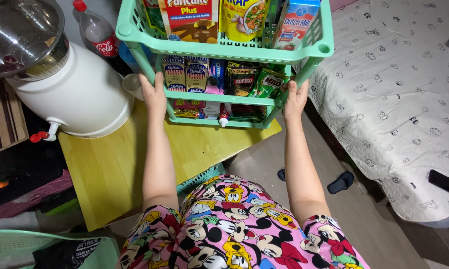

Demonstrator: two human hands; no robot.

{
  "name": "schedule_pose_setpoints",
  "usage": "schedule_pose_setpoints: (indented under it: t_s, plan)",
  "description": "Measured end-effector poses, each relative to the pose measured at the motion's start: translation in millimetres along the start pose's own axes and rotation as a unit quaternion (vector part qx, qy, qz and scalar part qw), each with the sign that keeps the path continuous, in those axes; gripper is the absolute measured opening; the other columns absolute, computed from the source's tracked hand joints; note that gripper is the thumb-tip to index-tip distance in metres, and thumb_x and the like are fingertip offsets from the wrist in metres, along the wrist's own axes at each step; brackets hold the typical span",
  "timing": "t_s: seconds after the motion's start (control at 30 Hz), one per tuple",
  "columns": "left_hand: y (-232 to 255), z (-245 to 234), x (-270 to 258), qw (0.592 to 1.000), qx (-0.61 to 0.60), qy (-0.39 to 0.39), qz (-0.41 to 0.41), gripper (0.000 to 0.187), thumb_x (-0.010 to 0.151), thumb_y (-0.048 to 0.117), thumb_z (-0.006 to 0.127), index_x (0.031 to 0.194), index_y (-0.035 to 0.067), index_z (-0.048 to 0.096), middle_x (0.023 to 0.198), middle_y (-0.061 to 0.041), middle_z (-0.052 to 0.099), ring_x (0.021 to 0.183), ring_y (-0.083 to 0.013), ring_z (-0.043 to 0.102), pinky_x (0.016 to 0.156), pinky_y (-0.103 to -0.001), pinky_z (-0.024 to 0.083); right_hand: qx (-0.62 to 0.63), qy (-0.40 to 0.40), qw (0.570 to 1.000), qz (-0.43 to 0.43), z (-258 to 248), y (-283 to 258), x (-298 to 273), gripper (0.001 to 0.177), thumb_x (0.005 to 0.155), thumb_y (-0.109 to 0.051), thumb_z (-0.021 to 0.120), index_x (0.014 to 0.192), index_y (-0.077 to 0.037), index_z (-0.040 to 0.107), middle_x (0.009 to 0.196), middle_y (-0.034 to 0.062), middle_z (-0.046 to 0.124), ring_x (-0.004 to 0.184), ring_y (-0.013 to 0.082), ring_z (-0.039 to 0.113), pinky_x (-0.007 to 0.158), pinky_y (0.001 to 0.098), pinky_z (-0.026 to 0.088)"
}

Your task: Organize various packaged snacks and condiments on a green multi-tiered plastic rack.

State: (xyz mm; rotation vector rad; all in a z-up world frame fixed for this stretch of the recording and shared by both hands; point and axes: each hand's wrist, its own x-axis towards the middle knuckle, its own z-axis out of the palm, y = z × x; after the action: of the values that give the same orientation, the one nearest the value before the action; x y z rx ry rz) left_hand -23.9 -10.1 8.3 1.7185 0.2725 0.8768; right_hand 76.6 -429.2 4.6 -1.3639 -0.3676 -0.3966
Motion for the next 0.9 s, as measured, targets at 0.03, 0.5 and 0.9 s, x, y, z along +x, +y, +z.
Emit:
schedule_pose_setpoints:
  t_s: [0.03, 0.5, 0.9]
  plan:
    - [2.2, 2.3, -3.2, 1.000, 0.000, 0.000, 0.001, 0.035, 0.110, 0.023, 0.063, 0.134, 0.002, 0.049, 0.119, -0.015, 0.066, 0.106, -0.0262, 0.065, 0.094, -0.038, 0.051, 0.000, 0.000, 1.000, -0.001, 1.6, -4.3, 0.3, 0.043, 0.108, -0.044, 0.064, 0.123, -0.006, 0.052, 0.100, 0.0018, 0.056, 0.089, 0.0116, 0.057, 0.082, 0.0285, 0.053]
    - [19.9, 10.7, -5.2, 0.981, -0.057, 0.164, 0.086, 0.044, 0.111, 0.011, 0.059, 0.150, 0.001, 0.042, 0.143, -0.016, 0.056, 0.130, -0.0257, 0.057, 0.113, -0.039, 0.046, 0.033, -0.005, 0.999, 0.006, -7.0, -8.5, 3.1, 0.044, 0.110, -0.031, 0.066, 0.139, -0.004, 0.046, 0.118, 0.0061, 0.057, 0.107, 0.0170, 0.057, 0.099, 0.0337, 0.049]
    - [191.2, 21.8, 35.2, 0.954, 0.096, 0.128, 0.253, 0.075, 0.101, 0.016, 0.093, 0.154, 0.008, 0.041, 0.159, -0.012, 0.027, 0.147, -0.0309, 0.036, 0.127, -0.043, 0.031, -0.329, 0.045, 0.893, -0.305, 47.0, -153.5, 56.4, 0.036, 0.107, -0.009, 0.077, 0.140, -0.016, 0.063, 0.154, 0.0088, 0.041, 0.150, 0.0310, 0.039, 0.129, 0.0431, 0.036]
